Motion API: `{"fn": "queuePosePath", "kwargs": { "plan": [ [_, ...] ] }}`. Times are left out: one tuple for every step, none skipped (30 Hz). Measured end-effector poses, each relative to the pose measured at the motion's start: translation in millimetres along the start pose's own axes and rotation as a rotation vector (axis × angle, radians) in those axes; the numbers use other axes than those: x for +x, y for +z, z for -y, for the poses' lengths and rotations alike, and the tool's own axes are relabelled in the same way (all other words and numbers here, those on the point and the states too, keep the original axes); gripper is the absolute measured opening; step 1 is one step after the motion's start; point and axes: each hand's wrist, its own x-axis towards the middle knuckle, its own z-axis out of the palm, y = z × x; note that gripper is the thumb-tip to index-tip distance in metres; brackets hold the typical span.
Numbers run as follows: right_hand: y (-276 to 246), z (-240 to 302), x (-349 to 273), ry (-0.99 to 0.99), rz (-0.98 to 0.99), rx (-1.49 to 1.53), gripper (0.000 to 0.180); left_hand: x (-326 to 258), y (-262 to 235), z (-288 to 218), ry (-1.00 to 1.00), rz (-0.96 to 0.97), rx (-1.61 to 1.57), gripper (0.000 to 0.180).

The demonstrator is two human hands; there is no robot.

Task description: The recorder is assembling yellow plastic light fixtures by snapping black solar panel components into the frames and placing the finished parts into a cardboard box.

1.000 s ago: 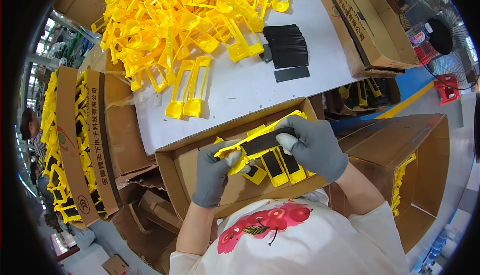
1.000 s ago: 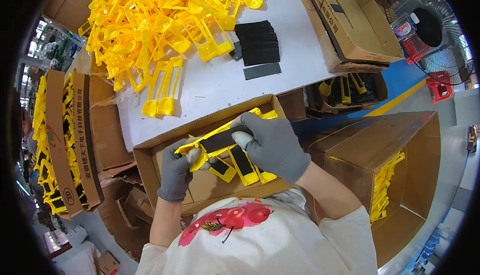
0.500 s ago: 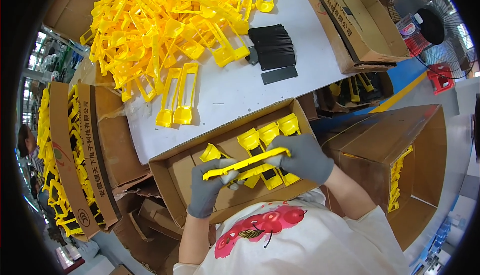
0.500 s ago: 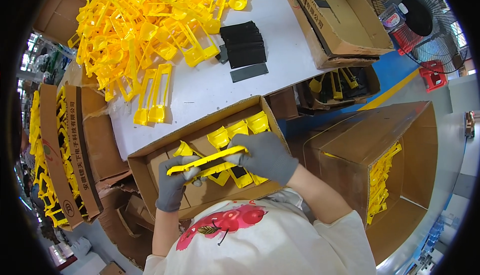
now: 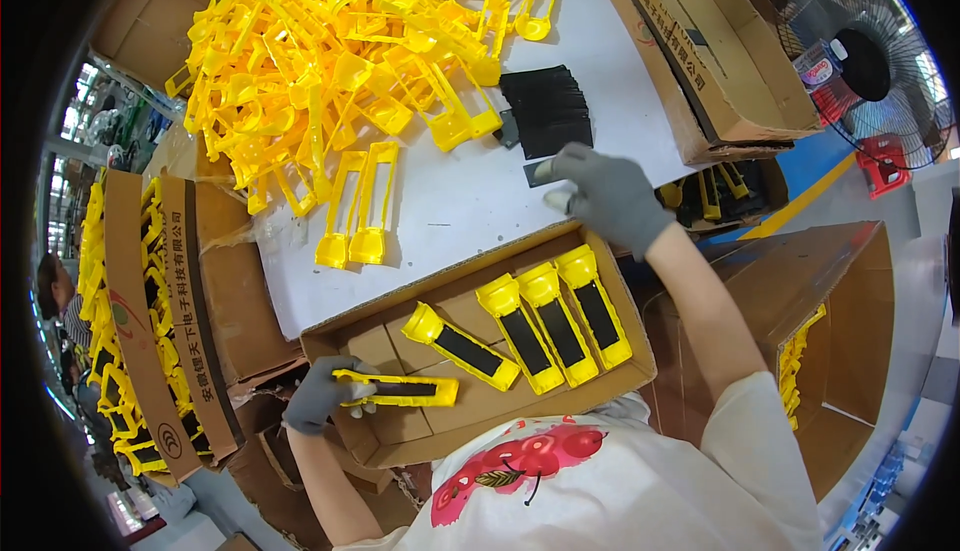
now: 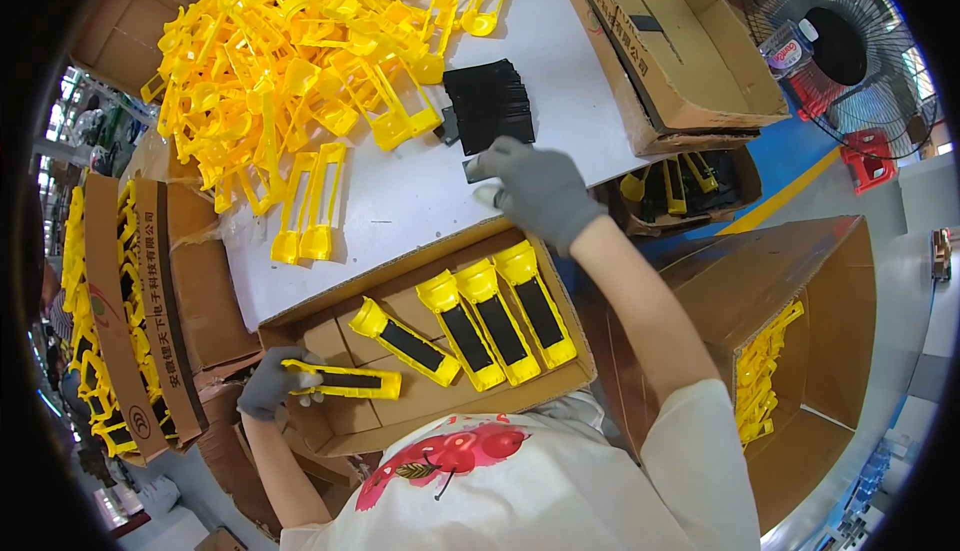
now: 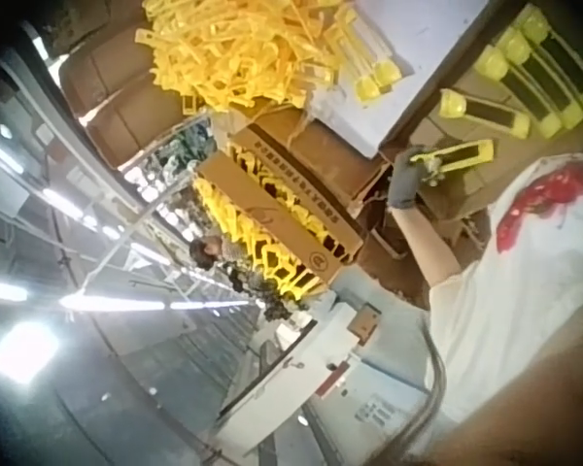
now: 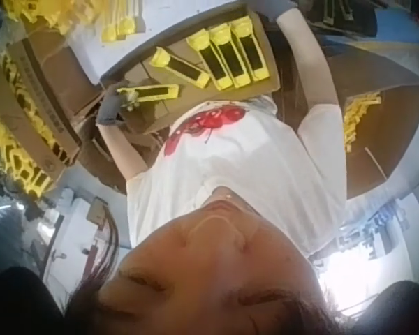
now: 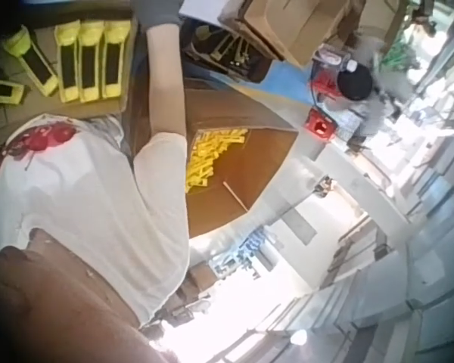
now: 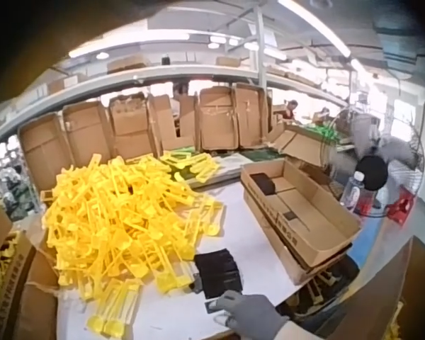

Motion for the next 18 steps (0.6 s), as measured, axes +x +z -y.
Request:
{"fn": "queuePosePath", "kwargs": {
  "plan": [
    [3.0, -12.3, 10.9, -0.013, -0.019, -0.132, 0.024, 7.8, -3.4, -8.3, -0.056, 0.080, 0.087, 0.029],
    [2.3, -18.1, 20.0, -0.029, 0.059, -0.165, 0.024, 21.5, -2.0, -4.6, -0.025, 0.050, 0.149, 0.031],
    [5.3, -16.5, 26.4, -0.038, 0.059, -0.158, 0.024, 28.5, 7.4, -17.7, -0.043, 0.000, 0.271, 0.035],
    [7.5, -14.3, 33.1, -0.002, 0.136, -0.251, 0.026, 33.2, 22.0, -30.1, -0.065, -0.053, 0.394, 0.039],
    [8.9, -11.7, 39.4, 0.031, 0.213, -0.346, 0.028, 36.9, 32.1, -27.2, 0.022, -0.175, 0.524, 0.051],
    [11.5, -12.4, 44.6, 0.003, 0.255, -0.374, 0.030, 40.7, 41.3, -26.8, 0.127, -0.264, 0.724, 0.055],
    [13.0, -11.7, 47.4, -0.010, 0.255, -0.371, 0.030, 42.8, 49.2, -27.8, 0.232, -0.352, 0.926, 0.059],
    [11.7, -12.0, 47.9, 0.006, 0.255, -0.355, 0.030, 38.8, 56.2, -33.6, 0.291, -0.481, 1.068, 0.053],
    [11.8, -13.5, 47.5, 0.029, 0.256, -0.343, 0.030, 33.6, 59.3, -49.1, 0.291, -0.480, 1.069, 0.053],
    [10.1, -16.9, 46.1, 0.038, 0.259, -0.340, 0.030, 29.3, 60.5, -74.9, 0.255, -0.511, 1.062, 0.047],
    [7.0, -15.6, 46.6, 0.041, 0.260, -0.290, 0.029, 27.7, 58.0, -93.1, 0.210, -0.553, 1.052, 0.041],
    [6.2, -14.9, 46.2, 0.049, 0.263, -0.245, 0.029, 35.9, 54.1, -102.1, 0.276, -0.686, 0.942, 0.037],
    [8.0, -15.1, 45.0, 0.051, 0.265, -0.244, 0.029, 45.3, 50.6, -111.3, 0.343, -0.813, 0.828, 0.033],
    [8.9, -16.2, 43.8, 0.083, 0.249, -0.196, 0.028, 56.0, 49.1, -119.8, 0.572, -0.951, 0.952, 0.032],
    [9.1, -14.3, 43.3, 0.109, 0.231, -0.147, 0.028, 64.6, 47.1, -123.9, 0.806, -1.090, 1.070, 0.032],
    [8.0, -12.9, 41.5, 0.105, 0.230, -0.144, 0.028, 76.9, 45.9, -123.2, 0.769, -1.097, 1.064, 0.032],
    [7.1, -13.3, 37.8, 0.068, 0.114, -0.026, 0.026, 90.6, 46.7, -119.8, 0.739, -1.097, 1.055, 0.033],
    [5.9, -11.8, 33.8, 0.029, -0.002, 0.094, 0.025, 95.4, 50.1, -117.5, 0.747, -1.070, 1.047, 0.028]
  ]
}}
